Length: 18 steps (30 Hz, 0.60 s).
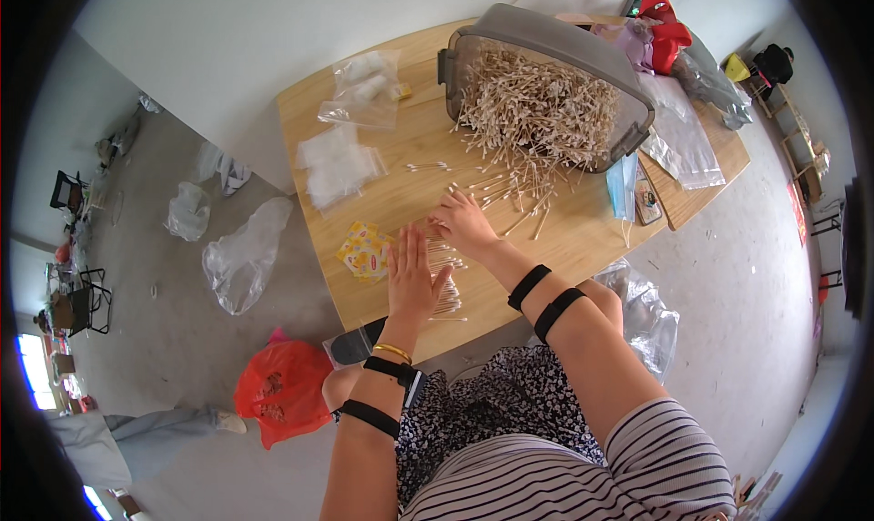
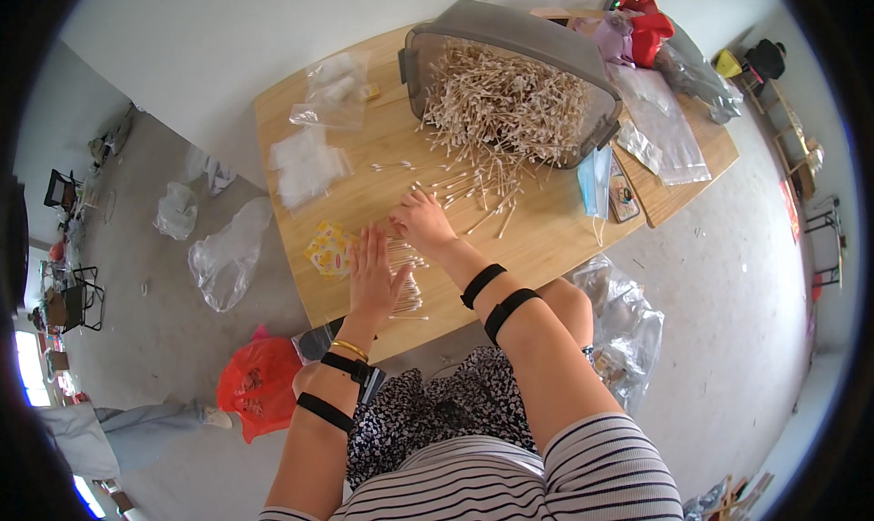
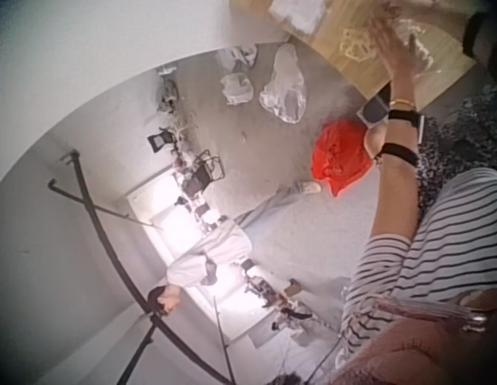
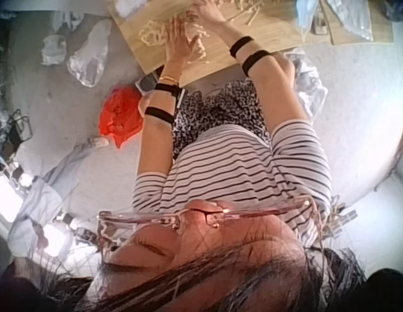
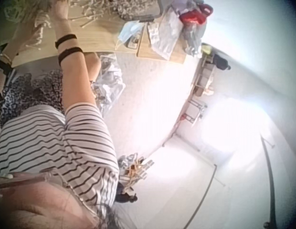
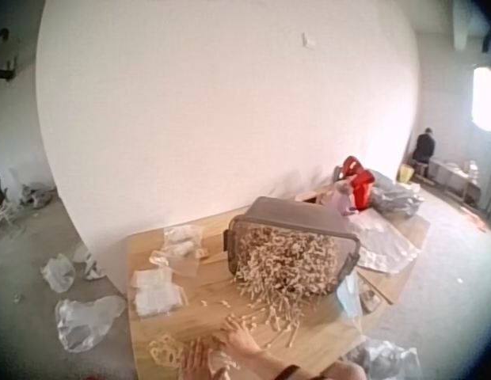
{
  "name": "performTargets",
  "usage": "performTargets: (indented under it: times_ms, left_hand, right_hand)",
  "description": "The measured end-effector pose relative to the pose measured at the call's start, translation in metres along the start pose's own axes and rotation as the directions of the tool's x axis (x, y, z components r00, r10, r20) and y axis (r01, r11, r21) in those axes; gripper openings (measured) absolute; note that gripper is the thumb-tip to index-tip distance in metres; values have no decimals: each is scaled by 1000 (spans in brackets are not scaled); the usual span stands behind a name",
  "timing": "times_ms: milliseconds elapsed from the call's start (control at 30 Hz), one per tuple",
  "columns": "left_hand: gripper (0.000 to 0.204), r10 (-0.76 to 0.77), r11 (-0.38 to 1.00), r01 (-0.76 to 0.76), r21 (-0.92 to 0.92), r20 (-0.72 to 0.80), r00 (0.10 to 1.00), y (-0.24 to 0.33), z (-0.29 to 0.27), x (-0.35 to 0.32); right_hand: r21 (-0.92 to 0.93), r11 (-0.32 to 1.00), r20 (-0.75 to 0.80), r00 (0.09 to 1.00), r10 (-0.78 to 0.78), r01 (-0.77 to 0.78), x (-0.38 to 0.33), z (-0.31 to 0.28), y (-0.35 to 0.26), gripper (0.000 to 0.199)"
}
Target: Arrange cotton swabs into rows and place them into a plastic container.
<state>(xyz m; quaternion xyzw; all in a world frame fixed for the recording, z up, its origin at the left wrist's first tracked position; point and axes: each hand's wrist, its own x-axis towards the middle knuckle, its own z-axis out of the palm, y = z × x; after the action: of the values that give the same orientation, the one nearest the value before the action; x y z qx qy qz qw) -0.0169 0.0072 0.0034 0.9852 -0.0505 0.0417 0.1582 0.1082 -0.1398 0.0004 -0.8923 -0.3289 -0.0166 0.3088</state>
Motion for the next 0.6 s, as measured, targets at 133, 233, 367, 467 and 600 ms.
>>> performTargets:
  times_ms: [133,233,367,467,600]
  left_hand:
    - [85,32,981,-37,191,28,999,-5,7,8]
    - [84,14,989,-26,146,82,997,-6,13,12]
    - [84,33,994,-38,104,45,998,-3,15,12]
    - [84,32,995,-36,93,43,999,-6,10,7]
    - [80,54,998,-54,36,24,998,-6,2,1]
  right_hand:
    - [23,1000,-51,999,-11,12,-8,-25,3,34]
    - [-100,988,-14,992,-122,120,-23,-33,13,43]
    - [-146,980,-15,990,-137,133,-30,-36,19,47]
    - [-64,998,30,1000,-2,3,-31,-43,22,35]
    - [-125,990,-64,996,59,-67,-35,-50,45,15]
